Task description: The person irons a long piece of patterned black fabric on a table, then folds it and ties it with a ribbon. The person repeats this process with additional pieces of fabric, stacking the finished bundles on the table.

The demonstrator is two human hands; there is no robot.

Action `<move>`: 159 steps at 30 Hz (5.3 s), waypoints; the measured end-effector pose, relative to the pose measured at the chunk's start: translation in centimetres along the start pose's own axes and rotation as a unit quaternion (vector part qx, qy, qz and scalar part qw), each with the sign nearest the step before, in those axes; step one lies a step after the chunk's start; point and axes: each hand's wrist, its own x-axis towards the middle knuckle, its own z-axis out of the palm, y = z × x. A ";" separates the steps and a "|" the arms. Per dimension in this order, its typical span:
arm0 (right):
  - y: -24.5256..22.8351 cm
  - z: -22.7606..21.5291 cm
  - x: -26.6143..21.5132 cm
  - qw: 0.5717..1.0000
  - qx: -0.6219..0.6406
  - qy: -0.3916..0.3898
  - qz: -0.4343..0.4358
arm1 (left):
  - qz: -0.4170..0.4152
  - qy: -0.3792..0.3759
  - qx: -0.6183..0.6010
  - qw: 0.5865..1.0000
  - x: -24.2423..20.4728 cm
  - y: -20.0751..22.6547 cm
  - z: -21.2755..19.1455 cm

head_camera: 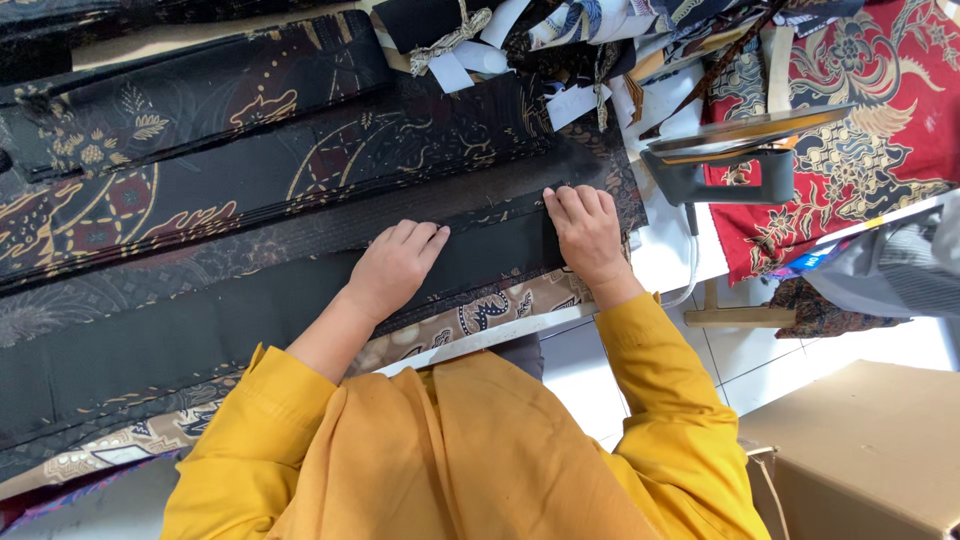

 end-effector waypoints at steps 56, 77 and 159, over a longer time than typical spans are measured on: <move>-2.1 2.0 -5.3 0.935 0.197 0.124 0.267 | -0.103 -0.455 0.310 0.828 9.1 7.6 4.4; 8.1 -4.7 3.3 0.996 0.028 -0.060 0.054 | -0.090 -0.423 0.311 0.846 7.7 7.6 4.8; -12.2 -3.6 13.5 0.989 0.097 -0.105 -0.028 | -0.171 -0.107 0.277 0.940 -18.4 -3.7 -11.0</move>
